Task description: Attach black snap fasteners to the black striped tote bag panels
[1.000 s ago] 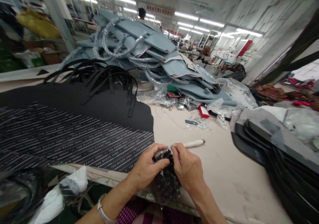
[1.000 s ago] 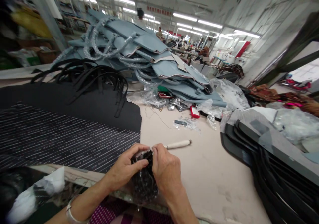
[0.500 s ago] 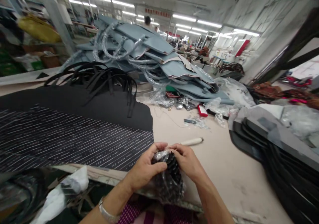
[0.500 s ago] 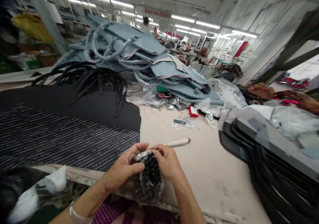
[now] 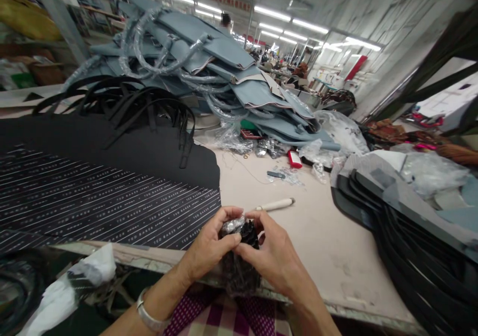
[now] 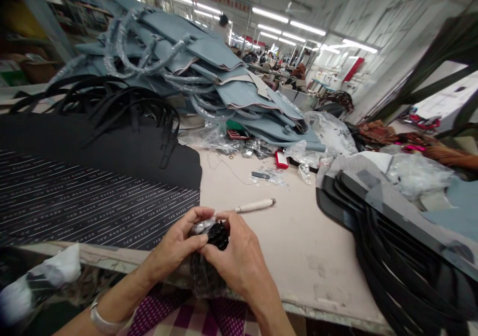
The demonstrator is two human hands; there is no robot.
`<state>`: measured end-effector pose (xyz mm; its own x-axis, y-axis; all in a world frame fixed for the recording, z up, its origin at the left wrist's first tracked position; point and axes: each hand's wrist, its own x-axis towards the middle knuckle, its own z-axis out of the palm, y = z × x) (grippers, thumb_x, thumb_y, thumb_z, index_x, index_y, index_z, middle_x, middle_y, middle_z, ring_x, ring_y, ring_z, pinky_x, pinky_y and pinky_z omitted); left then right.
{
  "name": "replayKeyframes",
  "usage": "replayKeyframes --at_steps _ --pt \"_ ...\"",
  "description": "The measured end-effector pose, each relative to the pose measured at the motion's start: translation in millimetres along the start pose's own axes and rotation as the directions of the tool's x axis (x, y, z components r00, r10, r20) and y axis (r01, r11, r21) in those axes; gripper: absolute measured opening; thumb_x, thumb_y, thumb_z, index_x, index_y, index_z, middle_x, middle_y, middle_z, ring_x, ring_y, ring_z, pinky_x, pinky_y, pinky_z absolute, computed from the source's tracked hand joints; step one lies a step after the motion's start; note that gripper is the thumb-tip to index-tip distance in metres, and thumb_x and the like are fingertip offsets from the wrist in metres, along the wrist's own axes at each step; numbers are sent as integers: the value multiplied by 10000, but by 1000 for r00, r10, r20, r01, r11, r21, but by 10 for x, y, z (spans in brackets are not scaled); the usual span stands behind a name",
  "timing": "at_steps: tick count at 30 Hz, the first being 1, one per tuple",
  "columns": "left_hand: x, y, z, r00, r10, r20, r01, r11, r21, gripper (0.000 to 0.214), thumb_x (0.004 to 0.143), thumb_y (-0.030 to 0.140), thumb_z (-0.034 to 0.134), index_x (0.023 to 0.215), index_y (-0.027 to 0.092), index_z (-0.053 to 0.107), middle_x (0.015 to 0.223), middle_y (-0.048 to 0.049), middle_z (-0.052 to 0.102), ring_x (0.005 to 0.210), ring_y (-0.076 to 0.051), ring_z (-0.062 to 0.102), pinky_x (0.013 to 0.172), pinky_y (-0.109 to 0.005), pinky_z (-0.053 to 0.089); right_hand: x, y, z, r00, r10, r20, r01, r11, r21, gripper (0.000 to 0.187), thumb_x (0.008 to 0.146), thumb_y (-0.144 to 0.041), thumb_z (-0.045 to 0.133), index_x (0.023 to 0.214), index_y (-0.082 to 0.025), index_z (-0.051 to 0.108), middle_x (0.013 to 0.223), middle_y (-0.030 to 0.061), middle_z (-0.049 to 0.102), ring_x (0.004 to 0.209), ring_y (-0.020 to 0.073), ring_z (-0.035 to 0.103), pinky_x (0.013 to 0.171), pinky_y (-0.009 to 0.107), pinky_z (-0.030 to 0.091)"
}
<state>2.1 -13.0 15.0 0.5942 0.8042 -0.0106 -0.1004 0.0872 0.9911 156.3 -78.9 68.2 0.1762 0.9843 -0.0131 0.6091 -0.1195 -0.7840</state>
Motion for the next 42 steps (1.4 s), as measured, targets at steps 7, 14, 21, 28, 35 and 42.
replayKeyframes --at_steps 7,14,21,28,35,42 --pt "-28 50 49 1000 12 -14 -11 1000 24 318 831 256 577 1144 212 536 1123 -39 598 1107 -220 534 992 -336 385 9 41 -38 999 -33 20 31 997 74 249 762 -258 703 1001 -233 638 912 -17 689 800 158 622 723 276 464" --pt "-9 51 111 1000 -3 -2 3 999 -43 293 811 246 585 1095 218 518 1035 -18 570 991 -194 525 893 -318 391 -13 81 -58 1000 -1 -6 1 994 107 179 726 -262 712 847 -205 592 761 -32 636 668 138 586 652 269 466" --pt "15 53 118 1000 3 31 -2 1000 -31 302 832 220 566 1126 235 500 1002 -1 575 950 -180 541 878 -317 408 -37 53 -115 998 -44 44 42 998 53 202 751 -261 724 932 -234 638 898 -24 648 809 155 592 723 282 451" --pt "18 -19 89 992 -3 127 17 994 -110 317 847 235 589 1152 223 506 1020 -23 614 949 -191 577 846 -317 424 -11 150 -234 981 22 193 -55 984 169 181 742 -257 744 885 -231 636 810 -51 621 724 128 556 650 258 441" --pt "-8 -12 164 1000 0 -12 0 999 -34 248 870 221 556 1115 226 513 954 -1 596 884 -161 552 841 -307 422 -104 224 -200 972 97 214 -156 948 276 414 703 -115 688 1095 -228 615 997 -10 678 852 152 612 724 277 494" --pt "-42 1 204 999 23 -38 -22 999 24 264 882 218 532 1143 224 490 1044 -21 589 919 -175 561 861 -332 435 -163 189 -134 980 153 128 -177 962 207 425 667 -143 730 1061 -220 590 840 -35 650 761 142 585 683 264 452"
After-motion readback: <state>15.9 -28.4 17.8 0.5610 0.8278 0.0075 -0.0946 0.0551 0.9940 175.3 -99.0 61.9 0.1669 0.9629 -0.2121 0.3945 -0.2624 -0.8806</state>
